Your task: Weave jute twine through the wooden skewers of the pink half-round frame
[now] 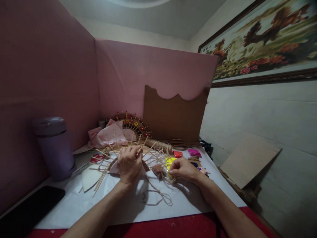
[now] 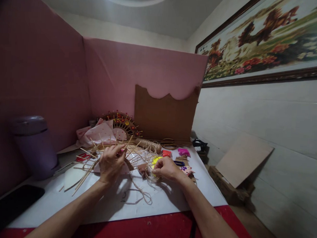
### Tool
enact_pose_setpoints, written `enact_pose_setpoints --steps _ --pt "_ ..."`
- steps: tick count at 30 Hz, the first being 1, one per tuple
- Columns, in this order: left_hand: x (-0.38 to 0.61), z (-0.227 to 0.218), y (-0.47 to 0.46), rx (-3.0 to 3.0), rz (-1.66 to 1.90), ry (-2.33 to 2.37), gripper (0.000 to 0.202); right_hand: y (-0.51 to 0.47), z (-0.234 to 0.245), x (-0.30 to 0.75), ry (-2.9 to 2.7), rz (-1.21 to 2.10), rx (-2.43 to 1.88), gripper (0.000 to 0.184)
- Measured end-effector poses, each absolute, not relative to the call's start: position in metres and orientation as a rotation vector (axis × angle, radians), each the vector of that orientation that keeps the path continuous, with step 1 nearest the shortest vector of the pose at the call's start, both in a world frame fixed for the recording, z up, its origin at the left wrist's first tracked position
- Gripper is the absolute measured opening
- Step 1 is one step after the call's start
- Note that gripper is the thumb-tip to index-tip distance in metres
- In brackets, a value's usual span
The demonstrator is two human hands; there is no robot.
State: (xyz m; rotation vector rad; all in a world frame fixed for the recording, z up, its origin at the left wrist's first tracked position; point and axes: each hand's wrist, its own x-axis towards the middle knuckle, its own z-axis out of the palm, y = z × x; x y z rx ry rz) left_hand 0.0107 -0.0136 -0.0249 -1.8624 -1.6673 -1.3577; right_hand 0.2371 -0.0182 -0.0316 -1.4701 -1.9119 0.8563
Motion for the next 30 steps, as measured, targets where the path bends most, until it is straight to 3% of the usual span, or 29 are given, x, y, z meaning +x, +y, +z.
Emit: enact_pose_setpoints --steps 3,10,18,21,26,30 --pt "0.011 -0.026 -0.014 -1.858 -1.39 -1.697 0.006 -0.018 -0.032 0.237 -1.906 0.852 -1.461 0.011" --pt "0.013 -0.024 -0.014 -1.79 -1.417 -1.773 0.011 -0.021 -0.026 0.239 -1.922 0.831 -1.451 0.016" --pt "0.011 -0.025 -0.011 -1.805 -1.495 -1.778 0.015 -0.021 -0.013 0.248 -1.813 0.738 -1.474 0.042" --pt "0.01 -0.026 -0.011 -1.83 -1.5 -1.76 0.017 -0.019 -0.011 0.251 -1.733 0.492 -1.46 0.043" --pt "0.01 -0.029 -0.009 -1.857 -1.535 -1.73 0.019 -0.023 -0.013 0.249 -1.652 -0.212 -1.541 0.027" --pt "0.01 -0.03 -0.007 -1.865 -1.566 -1.706 0.018 -0.032 -0.011 0.241 -1.533 -0.575 -1.528 0.023"
